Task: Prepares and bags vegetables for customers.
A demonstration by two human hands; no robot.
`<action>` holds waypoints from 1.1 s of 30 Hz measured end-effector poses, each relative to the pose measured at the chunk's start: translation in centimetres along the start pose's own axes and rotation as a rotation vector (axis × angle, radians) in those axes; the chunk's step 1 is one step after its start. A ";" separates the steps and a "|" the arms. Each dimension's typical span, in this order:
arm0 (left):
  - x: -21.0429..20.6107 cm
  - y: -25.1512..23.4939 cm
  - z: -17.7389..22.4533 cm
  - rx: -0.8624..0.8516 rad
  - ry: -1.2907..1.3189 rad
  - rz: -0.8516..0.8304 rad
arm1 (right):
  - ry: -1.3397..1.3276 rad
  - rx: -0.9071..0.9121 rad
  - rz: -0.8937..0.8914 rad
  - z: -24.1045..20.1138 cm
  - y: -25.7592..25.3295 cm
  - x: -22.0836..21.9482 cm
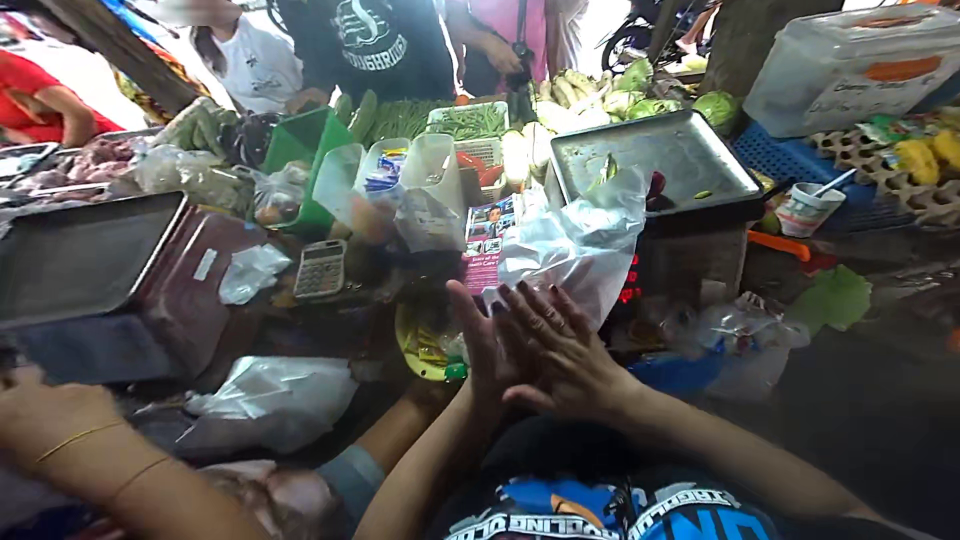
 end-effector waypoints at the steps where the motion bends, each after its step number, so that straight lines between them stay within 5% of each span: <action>1: -0.7 0.2 -0.2 0.057 0.018 -0.023 | -0.006 -0.012 0.006 1.2 0.0 -0.3; 5: -1.4 0.1 -0.5 0.200 -0.137 -0.287 | -0.001 -0.008 0.002 5.6 -0.4 -0.4; 9: -0.4 -0.3 -0.4 0.183 -0.352 -0.022 | -0.209 0.020 0.127 5.9 -0.5 1.4; 14: -0.8 0.6 -0.7 0.232 -0.324 0.042 | -0.446 -0.313 0.119 8.3 -1.2 1.5; 21: -1.1 0.7 -0.5 0.239 -0.387 -0.115 | -0.390 -0.275 0.074 8.6 -2.1 2.4; 27: -0.5 0.5 0.0 0.226 -0.445 0.028 | -0.467 -0.336 -0.009 9.1 -1.7 1.9; 33: 0.7 0.1 -0.3 0.270 -0.407 -0.294 | -0.523 -0.418 -0.048 10.2 -0.7 1.5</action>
Point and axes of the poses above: each hand's wrist, its own y-axis away from the middle knuckle, its own x-axis out of the back of the hand, z = x × y, the point moved 10 cm from there along -y, towards the middle knuckle, and after that the axes turned 13 degrees about y, right-handed, at the moved point
